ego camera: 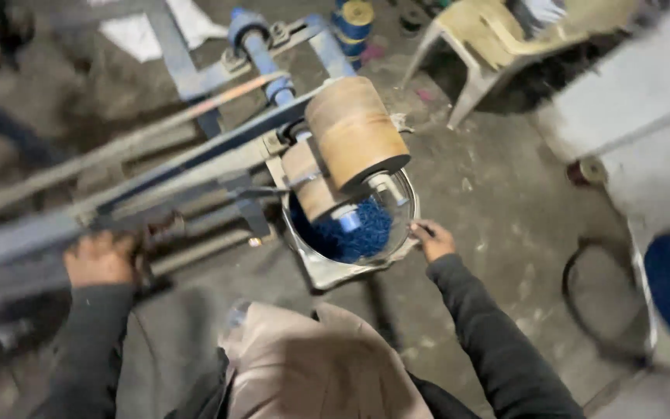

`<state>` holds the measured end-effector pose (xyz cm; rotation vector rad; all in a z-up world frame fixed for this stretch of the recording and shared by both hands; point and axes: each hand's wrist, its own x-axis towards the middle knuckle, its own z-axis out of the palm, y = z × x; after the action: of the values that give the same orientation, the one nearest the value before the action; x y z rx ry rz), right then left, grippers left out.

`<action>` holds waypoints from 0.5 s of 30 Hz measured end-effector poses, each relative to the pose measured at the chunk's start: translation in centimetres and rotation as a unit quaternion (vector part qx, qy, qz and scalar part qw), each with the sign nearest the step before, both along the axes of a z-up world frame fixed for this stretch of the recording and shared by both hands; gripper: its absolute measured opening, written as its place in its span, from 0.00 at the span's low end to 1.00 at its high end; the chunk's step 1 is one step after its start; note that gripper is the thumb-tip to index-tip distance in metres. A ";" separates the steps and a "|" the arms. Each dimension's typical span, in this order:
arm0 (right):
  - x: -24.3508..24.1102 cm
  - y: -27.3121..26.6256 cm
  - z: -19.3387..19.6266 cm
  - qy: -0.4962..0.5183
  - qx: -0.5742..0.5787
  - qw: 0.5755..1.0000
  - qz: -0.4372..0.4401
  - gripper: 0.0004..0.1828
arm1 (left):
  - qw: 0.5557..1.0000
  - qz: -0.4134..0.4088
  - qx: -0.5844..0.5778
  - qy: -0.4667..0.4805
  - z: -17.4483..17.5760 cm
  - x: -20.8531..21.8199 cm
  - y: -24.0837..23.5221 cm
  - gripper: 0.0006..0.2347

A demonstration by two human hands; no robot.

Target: The person is threading and connecting thin metal wires into a wire-processing machine.

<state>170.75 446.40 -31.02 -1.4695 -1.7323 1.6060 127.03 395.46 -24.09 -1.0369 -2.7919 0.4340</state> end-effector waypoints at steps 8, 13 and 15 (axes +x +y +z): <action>-5.2 13.1 -4.8 -0.091 0.113 0.945 0.293 0.30 | 0.970 0.173 0.081 -0.153 -8.2 26.1 7.3 0.16; -11.0 16.0 -5.5 -0.075 0.107 0.919 0.372 0.40 | 0.922 0.173 0.115 -0.327 -13.5 36.4 16.6 0.11; -11.6 15.2 -3.4 -0.051 0.068 0.908 0.409 0.45 | 0.913 0.175 0.125 -0.348 -16.8 40.4 20.2 0.18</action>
<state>159.10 461.63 -34.38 -0.7813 -2.6802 1.7102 167.44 415.65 -40.90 -0.7250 -3.5439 -0.3472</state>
